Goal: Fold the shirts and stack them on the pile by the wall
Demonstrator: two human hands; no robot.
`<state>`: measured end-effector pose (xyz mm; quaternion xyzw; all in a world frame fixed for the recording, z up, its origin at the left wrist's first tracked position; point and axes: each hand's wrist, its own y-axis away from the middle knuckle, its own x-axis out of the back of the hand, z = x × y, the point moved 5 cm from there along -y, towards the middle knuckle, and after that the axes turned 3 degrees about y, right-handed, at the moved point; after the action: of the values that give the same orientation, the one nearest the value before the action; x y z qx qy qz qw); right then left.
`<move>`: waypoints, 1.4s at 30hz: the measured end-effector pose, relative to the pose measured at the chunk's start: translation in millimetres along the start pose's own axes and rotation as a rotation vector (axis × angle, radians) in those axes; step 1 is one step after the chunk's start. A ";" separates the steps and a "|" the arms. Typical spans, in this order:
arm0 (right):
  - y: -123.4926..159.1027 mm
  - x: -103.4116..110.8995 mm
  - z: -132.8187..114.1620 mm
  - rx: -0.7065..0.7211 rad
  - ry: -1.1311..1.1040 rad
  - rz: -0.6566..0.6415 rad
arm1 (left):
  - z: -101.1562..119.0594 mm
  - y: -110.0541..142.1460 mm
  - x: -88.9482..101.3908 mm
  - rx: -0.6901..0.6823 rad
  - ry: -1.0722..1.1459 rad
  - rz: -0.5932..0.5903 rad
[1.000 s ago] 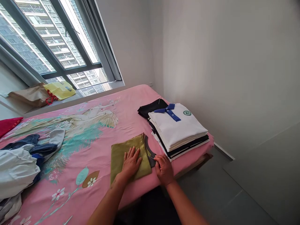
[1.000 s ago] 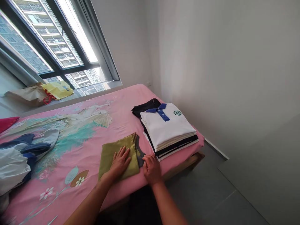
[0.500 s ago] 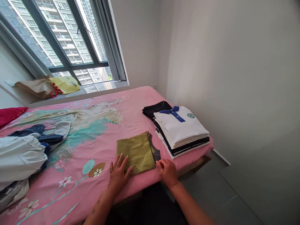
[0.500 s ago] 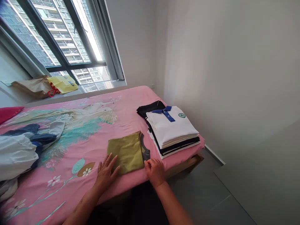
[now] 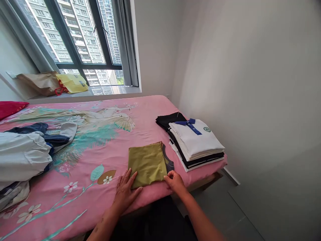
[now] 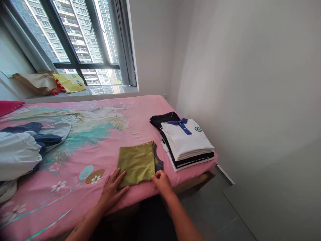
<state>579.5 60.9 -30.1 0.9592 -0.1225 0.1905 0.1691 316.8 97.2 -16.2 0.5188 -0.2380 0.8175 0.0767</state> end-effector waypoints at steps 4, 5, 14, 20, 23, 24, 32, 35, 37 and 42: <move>-2.2 -8.8 11.6 -0.095 -0.199 0.008 | 9.9 -34.5 10.4 0.018 0.086 0.076; -2.5 -9.5 12.7 -0.086 -0.220 0.014 | 15.6 -49.4 10.7 -0.005 0.105 0.060; -9.4 -10.3 16.2 -0.082 -0.231 -0.014 | 69.0 -204.2 -44.0 -0.062 0.049 -0.301; -14.5 -8.7 16.9 -0.094 -0.133 -0.023 | 70.3 -249.6 -74.6 0.005 -0.028 -0.368; -14.0 -1.5 8.0 -0.038 -0.051 -0.005 | 63.3 -260.4 -78.1 0.028 -0.018 -0.417; -14.4 2.1 4.0 -0.020 -0.026 0.005 | 60.5 -263.4 -78.4 0.040 -0.008 -0.432; -25.8 29.0 -9.8 -0.008 0.152 0.020 | 53.4 -276.1 -86.1 0.104 0.043 -0.455; -25.0 30.8 -3.0 -0.011 0.182 0.017 | 56.9 -275.3 -88.8 0.109 0.053 -0.434; -23.3 31.0 2.6 -0.015 0.149 0.025 | 57.7 -272.9 -84.6 0.115 0.055 -0.379; -20.2 32.1 13.1 -0.034 0.052 0.021 | 57.9 -238.5 -57.5 0.060 0.062 -0.245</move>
<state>618.6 69.0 -34.1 0.9496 -0.1312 0.2148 0.1867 478.5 285.7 27.0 0.5207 -0.1457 0.8243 0.1676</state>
